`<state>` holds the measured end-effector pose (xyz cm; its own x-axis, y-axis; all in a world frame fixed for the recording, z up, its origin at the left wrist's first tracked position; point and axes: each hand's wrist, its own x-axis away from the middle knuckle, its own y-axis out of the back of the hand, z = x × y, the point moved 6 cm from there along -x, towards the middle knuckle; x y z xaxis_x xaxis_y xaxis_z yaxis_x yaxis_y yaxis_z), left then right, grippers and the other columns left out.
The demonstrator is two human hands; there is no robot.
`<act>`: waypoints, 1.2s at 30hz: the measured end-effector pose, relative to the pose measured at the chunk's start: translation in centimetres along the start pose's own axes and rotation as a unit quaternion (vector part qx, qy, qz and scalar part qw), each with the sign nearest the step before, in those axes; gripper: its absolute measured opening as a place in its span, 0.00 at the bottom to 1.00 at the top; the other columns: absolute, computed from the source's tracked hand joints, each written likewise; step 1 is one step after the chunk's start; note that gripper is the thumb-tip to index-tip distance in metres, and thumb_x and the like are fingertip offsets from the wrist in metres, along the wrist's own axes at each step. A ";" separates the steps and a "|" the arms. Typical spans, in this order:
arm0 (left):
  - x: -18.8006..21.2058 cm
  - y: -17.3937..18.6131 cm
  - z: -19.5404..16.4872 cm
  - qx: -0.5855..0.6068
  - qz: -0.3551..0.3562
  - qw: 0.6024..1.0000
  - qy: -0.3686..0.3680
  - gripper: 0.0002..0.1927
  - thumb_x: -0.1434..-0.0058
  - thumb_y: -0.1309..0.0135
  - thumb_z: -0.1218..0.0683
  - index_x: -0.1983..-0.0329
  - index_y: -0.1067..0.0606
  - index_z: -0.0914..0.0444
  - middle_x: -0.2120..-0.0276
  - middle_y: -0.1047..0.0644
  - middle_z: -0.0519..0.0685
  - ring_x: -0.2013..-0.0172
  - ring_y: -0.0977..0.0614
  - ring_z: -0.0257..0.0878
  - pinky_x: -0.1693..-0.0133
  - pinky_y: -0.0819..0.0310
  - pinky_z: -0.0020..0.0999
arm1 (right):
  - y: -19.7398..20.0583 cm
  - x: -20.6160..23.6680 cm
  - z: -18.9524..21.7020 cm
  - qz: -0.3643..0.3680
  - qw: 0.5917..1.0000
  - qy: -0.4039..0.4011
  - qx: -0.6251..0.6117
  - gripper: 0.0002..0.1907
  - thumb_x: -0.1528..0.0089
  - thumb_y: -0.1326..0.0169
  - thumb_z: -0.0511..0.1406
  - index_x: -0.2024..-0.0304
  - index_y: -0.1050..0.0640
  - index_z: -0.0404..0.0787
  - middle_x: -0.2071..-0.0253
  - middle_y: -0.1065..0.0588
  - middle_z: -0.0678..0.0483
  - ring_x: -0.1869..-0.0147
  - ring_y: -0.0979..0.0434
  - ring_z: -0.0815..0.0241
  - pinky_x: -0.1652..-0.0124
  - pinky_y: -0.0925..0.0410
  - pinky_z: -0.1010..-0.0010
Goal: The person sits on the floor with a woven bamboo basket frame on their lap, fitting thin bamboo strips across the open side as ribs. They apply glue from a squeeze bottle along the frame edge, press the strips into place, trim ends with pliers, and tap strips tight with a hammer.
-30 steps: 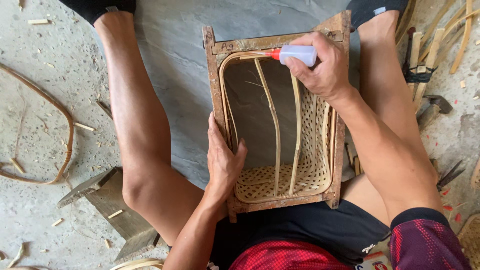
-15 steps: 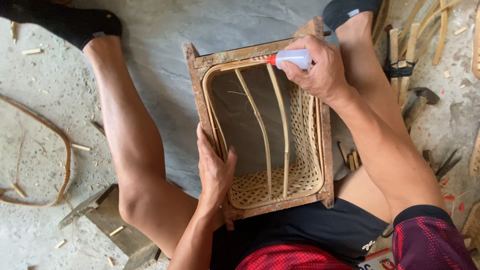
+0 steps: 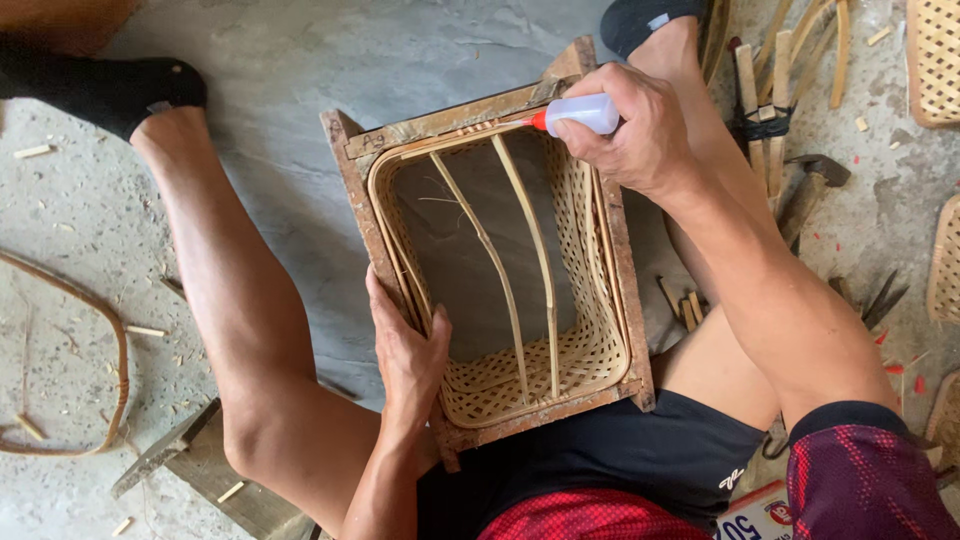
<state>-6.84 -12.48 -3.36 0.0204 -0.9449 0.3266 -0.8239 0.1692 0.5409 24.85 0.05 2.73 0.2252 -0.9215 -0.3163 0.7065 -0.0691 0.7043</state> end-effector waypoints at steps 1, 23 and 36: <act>0.0 0.0 -0.2 -0.002 -0.002 1.000 -0.010 0.50 0.42 0.40 0.60 0.23 0.56 0.66 0.35 0.35 0.70 0.39 0.27 0.62 0.43 0.29 0.50 | 0.2 0.1 -0.1 -0.004 1.000 -0.006 -0.001 0.14 0.32 0.34 0.38 0.54 0.25 0.37 0.59 0.21 0.48 0.57 0.17 0.52 0.56 0.26 0.65; 0.3 0.3 -1.3 0.003 0.006 1.000 0.000 0.49 0.41 0.42 0.61 0.23 0.57 0.63 0.40 0.30 0.69 0.45 0.21 0.59 0.49 0.23 0.50 | 3.4 0.9 -1.5 -0.005 0.997 -0.024 0.070 0.13 0.33 0.34 0.37 0.56 0.23 0.37 0.60 0.21 0.48 0.56 0.18 0.50 0.56 0.26 0.62; 0.4 0.5 -2.2 -0.005 0.007 0.999 0.031 0.50 0.43 0.44 0.62 0.23 0.57 0.62 0.42 0.29 0.69 0.50 0.19 0.58 0.51 0.23 0.49 | 4.4 2.3 -2.7 -0.011 0.996 -0.026 0.088 0.14 0.34 0.33 0.39 0.55 0.24 0.39 0.61 0.20 0.50 0.57 0.17 0.48 0.57 0.26 0.62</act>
<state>-6.04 -12.18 -1.23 0.0445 -0.9235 0.3809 -0.8184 0.1850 0.5441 30.33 -1.35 3.40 0.1728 -0.9375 -0.3019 0.5804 -0.1507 0.8002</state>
